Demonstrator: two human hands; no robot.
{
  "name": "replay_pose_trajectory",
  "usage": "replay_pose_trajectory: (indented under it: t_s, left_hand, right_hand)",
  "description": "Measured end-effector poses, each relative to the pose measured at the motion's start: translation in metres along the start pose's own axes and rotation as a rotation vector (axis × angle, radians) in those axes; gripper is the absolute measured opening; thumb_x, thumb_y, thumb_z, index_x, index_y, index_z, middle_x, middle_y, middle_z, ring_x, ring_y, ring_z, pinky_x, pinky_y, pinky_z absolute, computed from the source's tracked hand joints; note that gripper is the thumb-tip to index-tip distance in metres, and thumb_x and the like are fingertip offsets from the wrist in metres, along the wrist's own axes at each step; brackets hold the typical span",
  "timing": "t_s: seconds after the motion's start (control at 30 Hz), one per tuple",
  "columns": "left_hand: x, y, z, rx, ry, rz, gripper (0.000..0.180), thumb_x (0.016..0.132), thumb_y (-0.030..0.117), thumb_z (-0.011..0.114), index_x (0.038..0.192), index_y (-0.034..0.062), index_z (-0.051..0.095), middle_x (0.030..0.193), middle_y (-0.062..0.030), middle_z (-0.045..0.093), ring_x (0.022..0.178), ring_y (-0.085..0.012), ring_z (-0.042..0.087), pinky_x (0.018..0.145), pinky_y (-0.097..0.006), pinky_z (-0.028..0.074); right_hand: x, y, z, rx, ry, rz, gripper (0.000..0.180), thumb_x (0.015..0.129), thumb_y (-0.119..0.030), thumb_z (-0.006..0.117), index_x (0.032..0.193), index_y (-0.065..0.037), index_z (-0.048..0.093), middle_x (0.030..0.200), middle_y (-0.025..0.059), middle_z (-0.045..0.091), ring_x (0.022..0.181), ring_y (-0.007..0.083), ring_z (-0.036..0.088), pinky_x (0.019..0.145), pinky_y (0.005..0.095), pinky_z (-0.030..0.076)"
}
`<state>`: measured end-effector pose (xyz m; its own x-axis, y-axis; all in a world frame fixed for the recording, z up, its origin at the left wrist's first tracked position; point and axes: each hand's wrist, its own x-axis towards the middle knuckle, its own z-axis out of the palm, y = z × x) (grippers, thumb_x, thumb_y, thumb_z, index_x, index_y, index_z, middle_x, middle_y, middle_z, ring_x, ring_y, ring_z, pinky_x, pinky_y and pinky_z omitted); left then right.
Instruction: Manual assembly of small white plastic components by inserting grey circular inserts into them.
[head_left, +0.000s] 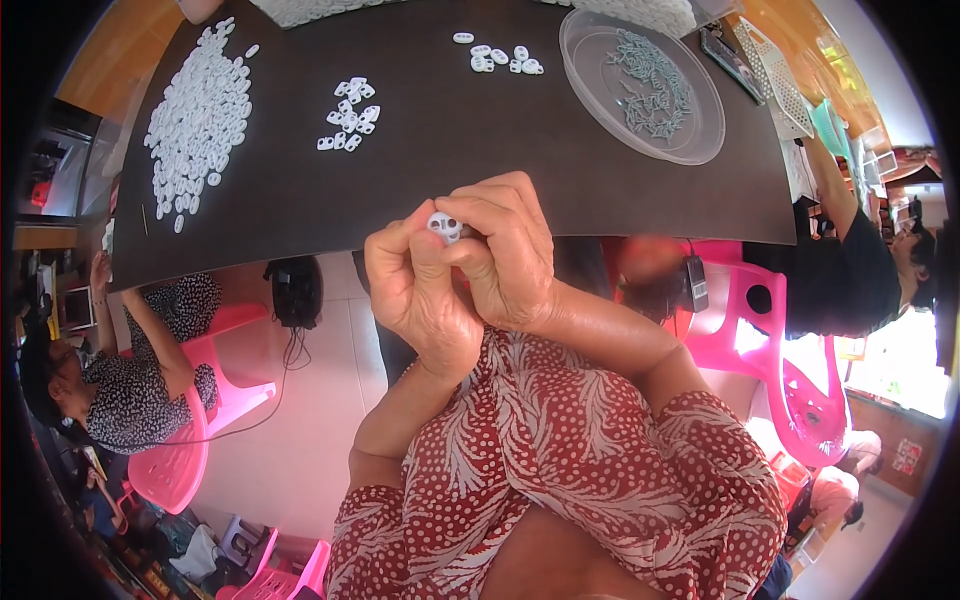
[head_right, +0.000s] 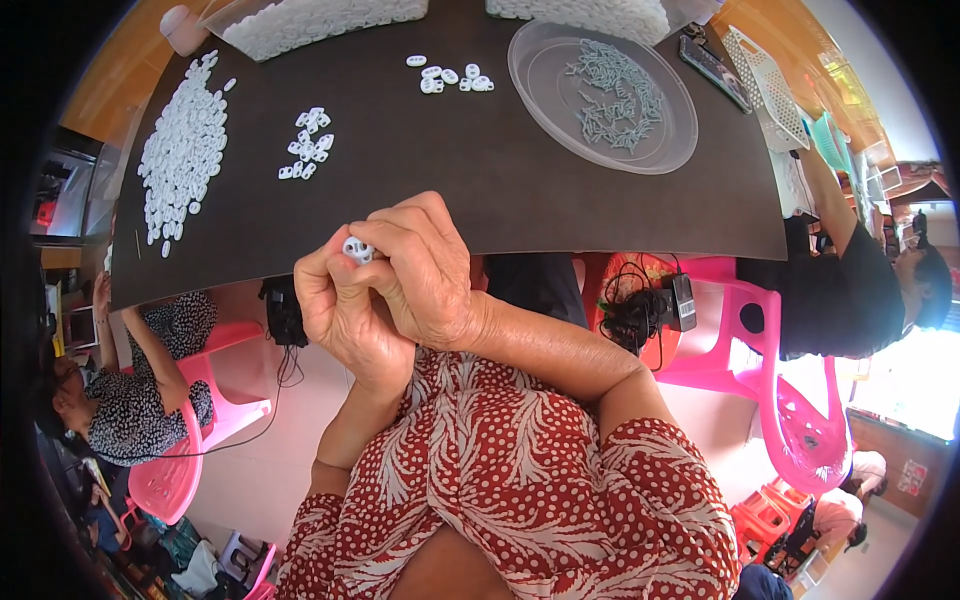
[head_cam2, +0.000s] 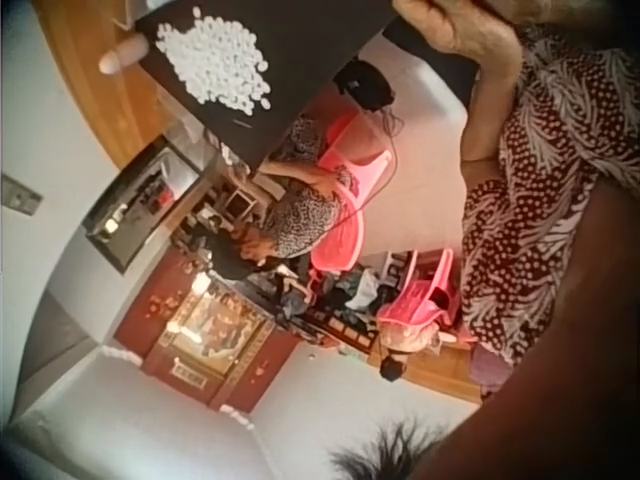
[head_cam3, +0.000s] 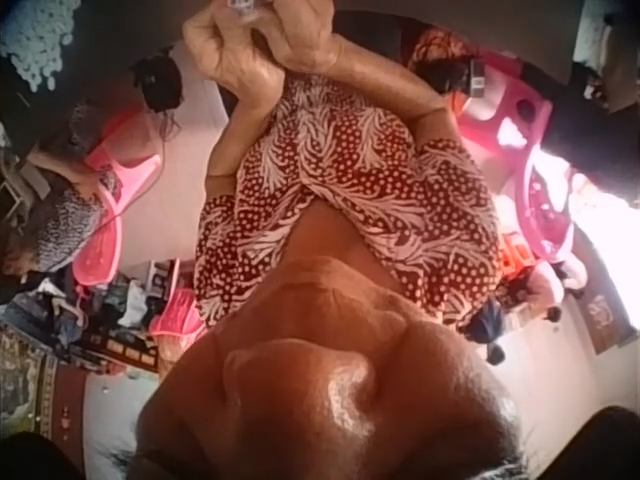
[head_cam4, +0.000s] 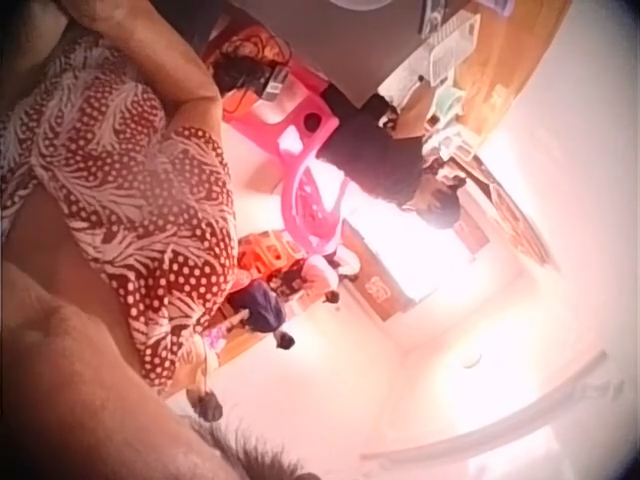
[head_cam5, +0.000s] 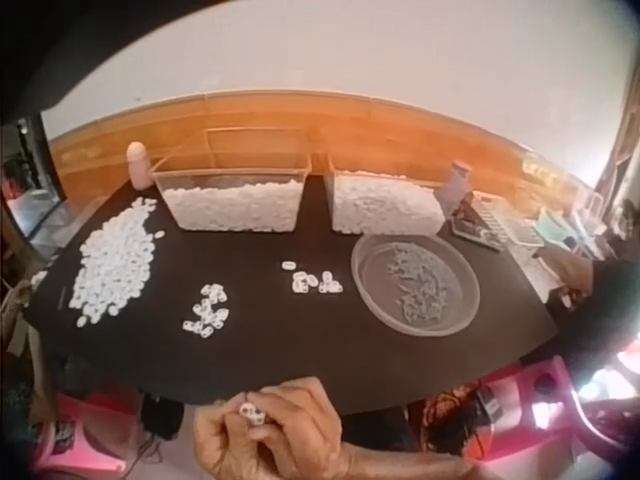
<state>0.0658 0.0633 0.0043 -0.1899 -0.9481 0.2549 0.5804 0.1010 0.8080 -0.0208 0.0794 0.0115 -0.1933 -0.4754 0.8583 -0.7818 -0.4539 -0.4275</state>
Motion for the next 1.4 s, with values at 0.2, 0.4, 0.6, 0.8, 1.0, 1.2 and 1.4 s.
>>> replay_pose_trajectory:
  t_s: [0.2, 0.4, 0.6, 0.8, 1.0, 1.2, 1.4]
  left_hand:
    - [-0.002, 0.002, 0.001, -0.031, -0.004, 0.003, 0.02, 0.096, 0.017, 0.051, 0.104, -0.0017, 0.053, 0.088, -0.0029, 0.054, 0.077, -0.0066, 0.05, 0.069, -0.021, 0.044]
    - [-0.001, 0.0, -0.002, 0.023, -0.036, 0.071, 0.019, 0.096, 0.014, 0.051, 0.104, -0.0025, 0.053, 0.086, -0.0033, 0.054, 0.076, -0.0071, 0.049, 0.068, -0.021, 0.044]
    - [0.002, -0.005, -0.005, 0.266, -0.039, 0.252, 0.019, 0.096, 0.015, 0.051, 0.104, -0.0025, 0.054, 0.084, -0.004, 0.054, 0.073, -0.0081, 0.049, 0.066, -0.021, 0.042]
    - [0.001, -0.007, -0.004, 0.244, -0.046, 0.224, 0.019, 0.096, 0.016, 0.05, 0.103, -0.0021, 0.053, 0.081, -0.0032, 0.053, 0.071, -0.0075, 0.047, 0.063, -0.021, 0.04]
    - [0.001, -0.01, -0.004, 0.238, -0.029, 0.192, 0.019, 0.097, 0.016, 0.05, 0.102, -0.0017, 0.053, 0.08, -0.0021, 0.052, 0.07, -0.0066, 0.045, 0.063, -0.02, 0.04]
    - [0.008, -0.013, -0.002, 0.276, -0.002, 0.206, 0.017, 0.097, 0.014, 0.049, 0.102, -0.0018, 0.054, 0.081, -0.0015, 0.052, 0.07, -0.006, 0.046, 0.064, -0.02, 0.04]
    - [0.02, -0.007, -0.002, 0.248, -0.126, 0.03, 0.02, 0.095, 0.006, 0.049, 0.108, -0.0047, 0.06, 0.087, -0.005, 0.06, 0.072, -0.0075, 0.053, 0.066, -0.021, 0.044]
  right_hand:
    - [0.0, 0.002, 0.001, 0.043, 0.032, 0.008, 0.027, 0.087, -0.022, 0.061, 0.095, 0.003, 0.057, 0.084, 0.0133, 0.06, 0.071, 0.0259, 0.055, 0.061, 0.0323, 0.046]
    - [0.0, 0.002, 0.002, 0.023, 0.035, -0.009, 0.026, 0.089, -0.022, 0.06, 0.095, 0.003, 0.056, 0.083, 0.0127, 0.059, 0.069, 0.0254, 0.055, 0.06, 0.0322, 0.046]
    - [-0.003, 0.003, 0.007, 0.031, 0.058, -0.013, 0.022, 0.088, -0.017, 0.061, 0.094, 0.004, 0.055, 0.082, 0.013, 0.058, 0.068, 0.0253, 0.054, 0.058, 0.032, 0.045]
    - [-0.006, 0.004, 0.009, 0.027, 0.095, 0.004, 0.022, 0.074, -0.007, 0.07, 0.09, 0.0, 0.057, 0.078, 0.0083, 0.056, 0.067, 0.0228, 0.052, 0.058, 0.0312, 0.045]
    - [-0.007, 0.008, 0.01, 0.03, 0.082, -0.005, 0.023, 0.072, -0.005, 0.07, 0.09, 0.0, 0.057, 0.076, 0.0083, 0.056, 0.066, 0.0231, 0.051, 0.056, 0.031, 0.044]
    - [-0.004, 0.014, 0.011, -0.001, 0.061, -0.014, 0.022, 0.07, -0.002, 0.07, 0.088, 0.001, 0.057, 0.078, 0.0106, 0.056, 0.067, 0.0249, 0.052, 0.057, 0.0321, 0.045]
    - [0.014, 0.021, -0.011, -0.056, 0.026, 0.035, 0.02, 0.068, 0.0, 0.069, 0.086, 0.001, 0.06, 0.082, 0.011, 0.06, 0.071, 0.0269, 0.056, 0.061, 0.0342, 0.047]
